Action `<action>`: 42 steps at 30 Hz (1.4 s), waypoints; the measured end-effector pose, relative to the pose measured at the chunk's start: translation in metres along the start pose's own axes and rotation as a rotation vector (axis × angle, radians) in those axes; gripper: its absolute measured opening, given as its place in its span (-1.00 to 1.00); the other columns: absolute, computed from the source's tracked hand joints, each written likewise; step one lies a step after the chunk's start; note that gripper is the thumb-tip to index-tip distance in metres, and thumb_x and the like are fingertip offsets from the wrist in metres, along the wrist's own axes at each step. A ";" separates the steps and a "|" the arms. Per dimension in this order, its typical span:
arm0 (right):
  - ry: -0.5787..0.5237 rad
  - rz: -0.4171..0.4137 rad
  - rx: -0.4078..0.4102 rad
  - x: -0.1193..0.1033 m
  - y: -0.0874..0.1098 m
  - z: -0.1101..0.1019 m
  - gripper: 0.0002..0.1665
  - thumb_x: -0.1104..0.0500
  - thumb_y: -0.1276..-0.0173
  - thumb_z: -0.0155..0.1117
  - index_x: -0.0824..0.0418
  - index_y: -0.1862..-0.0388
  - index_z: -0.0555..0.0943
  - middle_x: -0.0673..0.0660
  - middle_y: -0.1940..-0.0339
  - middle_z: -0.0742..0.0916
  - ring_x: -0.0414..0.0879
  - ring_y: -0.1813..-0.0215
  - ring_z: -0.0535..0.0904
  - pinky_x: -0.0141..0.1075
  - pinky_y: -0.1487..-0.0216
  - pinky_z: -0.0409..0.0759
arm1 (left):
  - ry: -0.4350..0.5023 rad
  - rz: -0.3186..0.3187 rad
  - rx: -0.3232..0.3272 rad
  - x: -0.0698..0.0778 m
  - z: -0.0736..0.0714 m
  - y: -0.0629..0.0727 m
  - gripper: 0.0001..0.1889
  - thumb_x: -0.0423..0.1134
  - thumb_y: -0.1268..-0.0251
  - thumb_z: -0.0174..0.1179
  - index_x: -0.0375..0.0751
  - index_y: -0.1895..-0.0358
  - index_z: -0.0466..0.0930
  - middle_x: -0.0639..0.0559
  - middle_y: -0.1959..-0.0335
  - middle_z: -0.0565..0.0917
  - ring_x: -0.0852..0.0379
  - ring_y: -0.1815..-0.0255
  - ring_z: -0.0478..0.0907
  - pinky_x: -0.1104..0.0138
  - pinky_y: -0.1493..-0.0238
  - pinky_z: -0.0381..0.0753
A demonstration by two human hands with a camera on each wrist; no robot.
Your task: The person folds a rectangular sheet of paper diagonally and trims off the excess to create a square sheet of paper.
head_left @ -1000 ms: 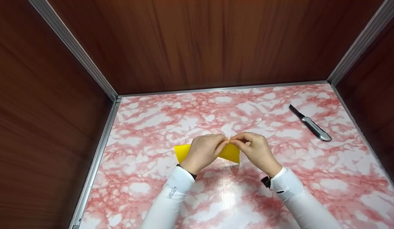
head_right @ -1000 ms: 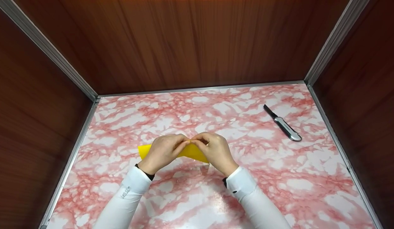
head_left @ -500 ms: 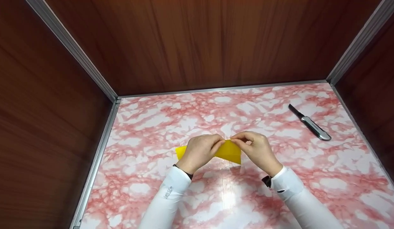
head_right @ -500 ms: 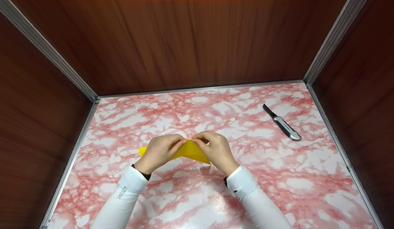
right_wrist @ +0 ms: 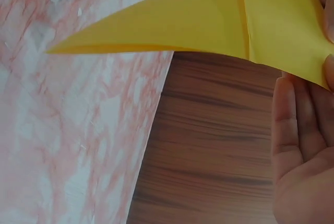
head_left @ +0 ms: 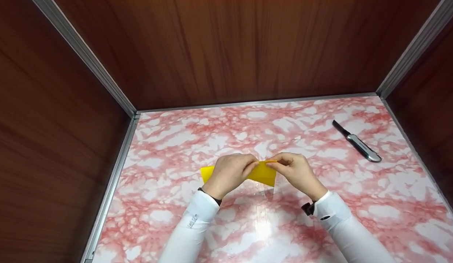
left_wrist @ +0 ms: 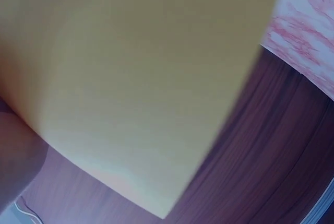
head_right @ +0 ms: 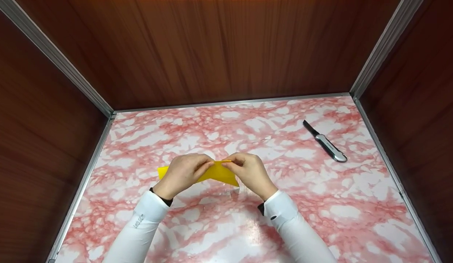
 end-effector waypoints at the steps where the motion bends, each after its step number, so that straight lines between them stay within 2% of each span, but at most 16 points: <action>1: -0.006 -0.007 0.008 -0.001 0.000 0.000 -0.90 0.09 -0.25 0.42 0.05 0.28 0.77 -0.09 0.32 0.77 -0.13 0.28 0.66 -0.33 0.19 0.58 | 0.001 -0.003 -0.004 0.000 0.000 0.000 -0.82 -0.02 -0.42 0.14 0.07 0.22 0.70 0.31 0.42 0.65 0.38 0.49 0.47 0.42 0.39 0.49; 7: -0.049 -0.061 0.040 -0.009 0.002 0.000 -0.91 0.29 -0.25 0.39 0.20 0.26 0.76 0.01 0.30 0.78 -0.07 0.28 0.68 -0.38 0.21 0.59 | 0.024 -0.025 -0.017 -0.003 -0.002 0.000 -0.79 0.03 -0.43 0.11 0.09 0.22 0.70 0.33 0.41 0.65 0.38 0.48 0.47 0.42 0.41 0.49; 12: -0.054 -0.078 0.049 -0.003 0.001 -0.002 -0.90 0.21 -0.26 0.40 0.07 0.26 0.78 -0.05 0.29 0.78 -0.11 0.25 0.69 -0.36 0.20 0.62 | 0.036 -0.021 -0.004 -0.005 -0.003 0.001 -0.81 0.03 -0.41 0.13 0.12 0.24 0.69 0.36 0.42 0.63 0.41 0.49 0.44 0.44 0.41 0.46; 20: -0.034 -0.155 0.051 0.001 0.002 -0.002 -0.89 0.06 -0.28 0.39 -0.05 0.24 0.78 -0.10 0.29 0.77 -0.11 0.29 0.70 -0.33 0.26 0.63 | 0.048 -0.020 -0.009 -0.007 -0.004 0.000 -0.78 0.04 -0.41 0.12 0.09 0.24 0.72 0.33 0.41 0.66 0.37 0.47 0.49 0.42 0.40 0.48; 28: -0.081 -0.142 0.061 0.002 0.004 -0.003 -0.89 0.12 -0.27 0.39 -0.03 0.23 0.78 -0.07 0.27 0.78 -0.08 0.25 0.70 -0.32 0.22 0.63 | 0.063 -0.009 -0.022 -0.010 -0.005 0.001 -0.75 0.06 -0.40 0.11 0.13 0.18 0.76 0.34 0.30 0.71 0.37 0.33 0.59 0.40 0.27 0.56; 30: -0.083 -0.123 0.064 -0.006 0.006 -0.004 -0.89 0.18 -0.28 0.38 0.05 0.23 0.78 -0.03 0.27 0.78 0.00 0.25 0.70 -0.35 0.22 0.63 | 0.072 -0.006 -0.024 -0.010 -0.005 0.002 -0.75 0.06 -0.42 0.09 0.15 0.15 0.76 0.36 0.27 0.71 0.39 0.30 0.59 0.40 0.25 0.56; 34: -0.082 -0.109 0.065 -0.007 0.006 -0.004 -0.89 0.20 -0.28 0.38 0.07 0.24 0.78 -0.03 0.26 0.78 0.02 0.25 0.70 -0.35 0.22 0.62 | 0.090 -0.016 -0.062 -0.012 -0.005 0.003 -0.72 0.03 -0.49 0.01 0.13 0.09 0.73 0.35 0.25 0.70 0.41 0.34 0.55 0.39 0.26 0.55; 36: -0.071 -0.129 0.060 -0.003 0.006 -0.004 -0.89 0.17 -0.29 0.38 0.04 0.23 0.78 -0.04 0.26 0.78 -0.03 0.26 0.70 -0.35 0.23 0.63 | 0.093 -0.023 -0.091 -0.012 -0.005 0.004 -0.70 0.01 -0.52 -0.03 0.10 0.07 0.72 0.34 0.25 0.69 0.41 0.39 0.51 0.39 0.27 0.54; 38: -0.066 -0.152 0.055 0.002 0.005 -0.004 -0.89 0.12 -0.29 0.38 0.00 0.22 0.78 -0.05 0.26 0.78 -0.09 0.27 0.69 -0.34 0.24 0.63 | 0.095 -0.028 -0.118 -0.013 -0.004 0.005 -0.70 0.01 -0.53 -0.05 0.09 0.09 0.71 0.35 0.31 0.67 0.40 0.45 0.46 0.40 0.31 0.51; 42: -0.042 -0.166 0.047 0.003 0.006 -0.004 -0.88 0.13 -0.30 0.37 0.06 0.21 0.78 -0.01 0.25 0.78 -0.09 0.27 0.70 -0.37 0.25 0.63 | 0.082 -0.019 -0.140 -0.013 -0.004 0.005 -0.72 0.01 -0.52 -0.03 0.07 0.13 0.70 0.34 0.36 0.66 0.39 0.48 0.45 0.41 0.34 0.50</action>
Point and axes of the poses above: each hand's wrist, its own y-axis away from the middle knuckle, its own z-axis out of the palm, x = y × z, the point moved 4 cm from there along -y, towards the middle knuckle
